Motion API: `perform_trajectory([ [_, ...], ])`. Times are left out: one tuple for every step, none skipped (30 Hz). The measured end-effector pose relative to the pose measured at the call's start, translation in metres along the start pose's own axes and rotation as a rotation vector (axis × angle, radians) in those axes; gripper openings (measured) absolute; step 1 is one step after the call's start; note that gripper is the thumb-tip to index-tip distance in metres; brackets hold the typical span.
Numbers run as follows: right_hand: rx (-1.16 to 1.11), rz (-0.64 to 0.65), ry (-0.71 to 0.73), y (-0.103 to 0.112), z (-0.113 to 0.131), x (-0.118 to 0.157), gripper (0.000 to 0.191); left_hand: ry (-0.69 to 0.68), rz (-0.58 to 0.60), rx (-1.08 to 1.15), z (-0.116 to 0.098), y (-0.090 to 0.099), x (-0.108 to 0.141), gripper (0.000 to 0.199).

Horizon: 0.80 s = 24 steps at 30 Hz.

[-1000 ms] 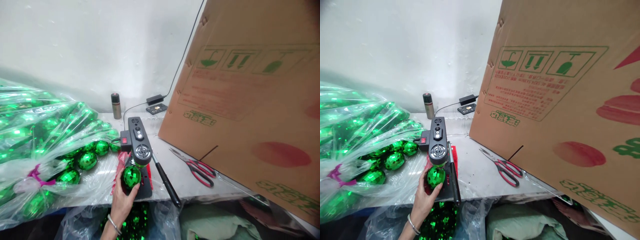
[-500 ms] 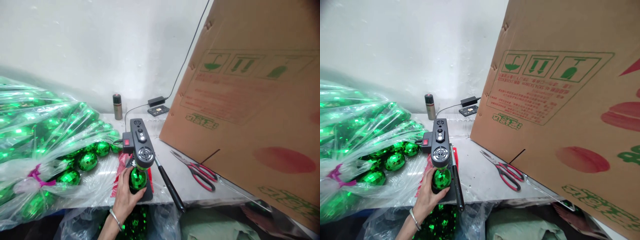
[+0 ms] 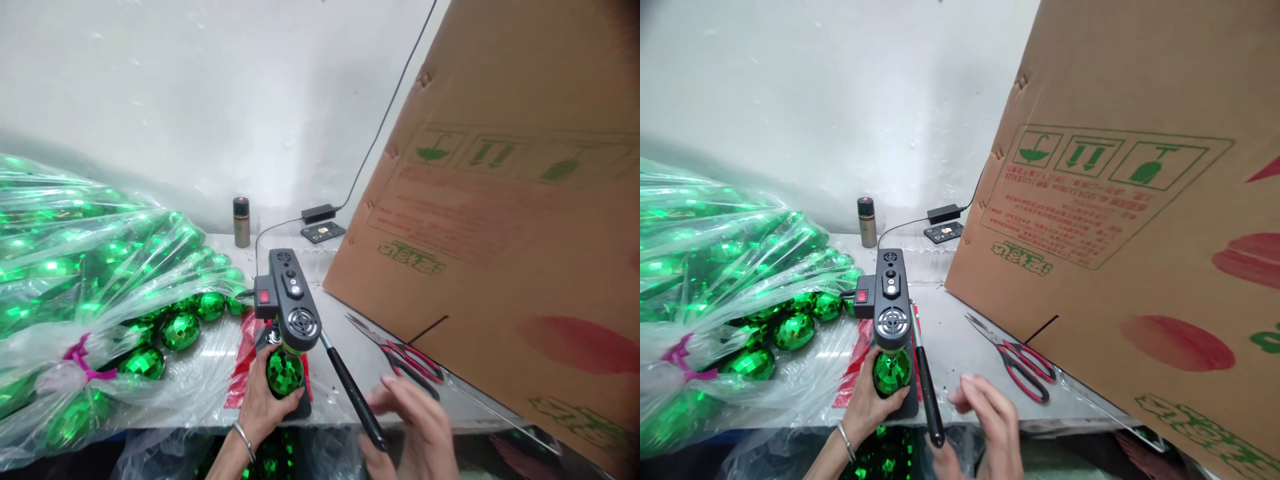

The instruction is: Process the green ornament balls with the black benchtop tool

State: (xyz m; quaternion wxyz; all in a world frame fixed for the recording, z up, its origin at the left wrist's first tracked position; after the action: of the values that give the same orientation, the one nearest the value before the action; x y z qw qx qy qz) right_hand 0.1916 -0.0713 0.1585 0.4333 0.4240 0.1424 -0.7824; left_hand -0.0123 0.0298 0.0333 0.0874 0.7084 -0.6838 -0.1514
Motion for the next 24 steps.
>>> perform_trajectory([
  [0.022, 0.027, 0.061, -0.008, 0.001, -0.008, 0.047, 0.005, -0.004, -0.005, 0.000, -0.001, 0.000, 0.073],
  [0.039, 0.071, 0.117, -0.015, 0.002, -0.017, 0.049, 0.010, -0.006, -0.008, -0.001, -0.002, 0.000, 0.074],
  [0.048, 0.114, 0.162, -0.022, 0.005, -0.024, 0.048, 0.010, -0.003, -0.008, -0.001, -0.002, 0.000, 0.075],
  [0.049, 0.157, 0.194, -0.027, 0.008, -0.031, 0.045, 0.006, 0.003, -0.004, -0.001, -0.003, 0.000, 0.076],
  [0.046, 0.194, 0.219, -0.031, 0.011, -0.036, 0.040, -0.001, 0.010, 0.001, -0.001, -0.004, 0.000, 0.076],
  [0.035, 0.217, 0.238, -0.035, 0.013, -0.041, 0.034, -0.007, 0.014, 0.003, -0.002, -0.004, 0.000, 0.077],
  [0.022, 0.232, 0.252, -0.038, 0.016, -0.044, 0.027, -0.011, 0.014, 0.002, -0.002, -0.004, 0.000, 0.078],
  [0.004, 0.241, 0.261, -0.041, 0.018, -0.045, 0.020, -0.013, 0.011, -0.001, -0.002, -0.004, 0.000, 0.077],
  [-0.015, 0.244, 0.259, -0.045, 0.019, -0.046, 0.015, -0.014, 0.005, -0.005, -0.002, -0.004, 0.000, 0.077],
  [-0.038, 0.234, 0.249, -0.049, 0.020, -0.045, 0.016, -0.013, -0.001, -0.007, -0.002, -0.004, 0.000, 0.076],
  [-0.063, 0.213, 0.224, -0.053, 0.021, -0.043, 0.021, -0.012, -0.006, -0.008, -0.002, -0.004, 0.000, 0.076],
  [-0.082, 0.184, 0.184, -0.058, 0.021, -0.041, 0.027, -0.011, -0.010, -0.007, -0.003, -0.004, 0.000, 0.075],
  [-0.094, 0.144, 0.135, -0.062, 0.022, -0.039, 0.033, -0.009, -0.011, -0.004, -0.003, -0.005, 0.001, 0.075],
  [-0.103, 0.094, 0.085, -0.066, 0.023, -0.036, 0.036, -0.005, -0.013, -0.002, -0.003, -0.005, 0.001, 0.075],
  [-0.109, 0.043, 0.039, -0.070, 0.024, -0.034, 0.039, -0.003, -0.015, -0.001, -0.003, -0.005, 0.001, 0.075],
  [-0.114, -0.003, 0.003, -0.074, 0.026, -0.032, 0.040, -0.002, -0.017, -0.001, -0.003, -0.005, 0.002, 0.075],
  [-0.118, -0.037, -0.026, -0.077, 0.029, -0.030, 0.041, -0.002, -0.020, -0.001, -0.003, -0.006, 0.002, 0.075],
  [-0.123, -0.063, -0.042, -0.080, 0.031, -0.029, 0.041, -0.004, -0.022, -0.002, -0.004, -0.006, 0.002, 0.074],
  [-0.129, -0.084, -0.053, -0.082, 0.033, -0.028, 0.041, -0.007, -0.022, -0.002, -0.004, -0.006, 0.002, 0.074],
  [-0.134, -0.100, -0.064, -0.084, 0.035, -0.028, 0.042, -0.009, -0.020, 0.000, -0.004, -0.007, 0.002, 0.074],
  [-0.136, -0.113, -0.074, -0.085, 0.036, -0.027, 0.042, -0.010, -0.018, 0.002, -0.004, -0.007, 0.001, 0.074],
  [-0.134, -0.128, -0.086, -0.086, 0.036, -0.027, 0.043, -0.011, -0.018, 0.006, -0.004, -0.007, 0.001, 0.074],
  [-0.128, -0.144, -0.100, -0.087, 0.036, -0.026, 0.044, -0.012, -0.020, 0.011, -0.003, -0.008, 0.002, 0.074],
  [-0.118, -0.160, -0.113, -0.087, 0.034, -0.025, 0.044, -0.011, -0.025, 0.014, -0.003, -0.008, 0.002, 0.074],
])
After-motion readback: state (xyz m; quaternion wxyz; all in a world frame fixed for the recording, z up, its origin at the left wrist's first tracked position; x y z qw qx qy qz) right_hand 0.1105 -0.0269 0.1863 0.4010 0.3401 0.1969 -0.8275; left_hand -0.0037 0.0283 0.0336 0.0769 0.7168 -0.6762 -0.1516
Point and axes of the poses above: each hand's wrist, its own x-axis away from the middle knuckle, its own y-axis out of the back of the hand, z = x × y, the point moved 3 cm from there along -x, towards the middle knuckle, and after that the axes turned 4 degrees about -x, right-handed, at the moved point
